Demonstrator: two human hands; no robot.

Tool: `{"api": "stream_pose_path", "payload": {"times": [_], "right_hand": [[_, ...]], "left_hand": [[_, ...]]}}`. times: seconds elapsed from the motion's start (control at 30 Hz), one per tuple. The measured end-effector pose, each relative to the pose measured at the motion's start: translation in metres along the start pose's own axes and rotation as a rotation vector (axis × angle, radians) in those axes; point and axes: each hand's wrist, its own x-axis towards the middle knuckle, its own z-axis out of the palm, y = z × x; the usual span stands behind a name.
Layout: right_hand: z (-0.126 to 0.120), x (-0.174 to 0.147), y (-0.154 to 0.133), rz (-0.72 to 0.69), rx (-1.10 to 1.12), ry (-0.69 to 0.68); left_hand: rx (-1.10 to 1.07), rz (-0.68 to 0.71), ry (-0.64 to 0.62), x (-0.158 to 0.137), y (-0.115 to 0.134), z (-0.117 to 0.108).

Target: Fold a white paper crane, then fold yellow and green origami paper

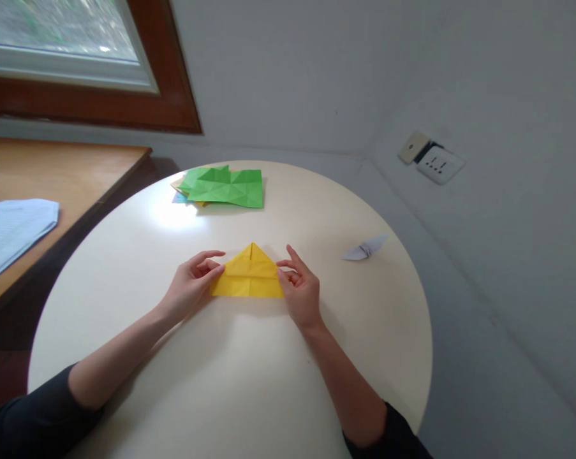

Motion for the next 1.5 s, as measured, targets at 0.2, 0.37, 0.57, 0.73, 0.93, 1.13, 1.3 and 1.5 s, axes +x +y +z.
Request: {"api": "stream_pose_path", "payload": {"times": [0.2, 0.37, 0.57, 0.73, 0.93, 1.13, 1.3, 1.5], "right_hand": [[-0.001, 0.001, 0.003, 0.028, 0.029, -0.016], [-0.003, 0.003, 0.005, 0.066, 0.042, -0.051], [-0.006, 0.002, 0.0, -0.043, -0.069, -0.039], [-0.009, 0.002, -0.003, -0.297, -0.279, -0.028], [-0.01, 0.002, -0.004, -0.528, -0.426, -0.004], [-0.01, 0.001, -0.006, -0.596, -0.524, -0.001], [-0.009, -0.002, -0.007, -0.681, -0.622, -0.124], [-0.009, -0.004, 0.0, -0.69, -0.715, -0.301]], "left_hand": [[0.05, 0.012, -0.003, 0.002, -0.004, -0.001], [0.065, 0.009, 0.01, 0.004, -0.004, -0.004], [0.134, 0.011, -0.041, 0.003, -0.003, -0.006], [0.322, 0.264, 0.02, 0.005, -0.007, -0.01], [0.643, 0.668, 0.055, 0.006, -0.012, -0.013], [0.834, 0.801, 0.104, 0.006, -0.016, -0.015], [0.915, 0.799, 0.049, 0.01, -0.022, -0.019], [0.983, 0.738, -0.02, 0.015, -0.03, -0.022]]}}
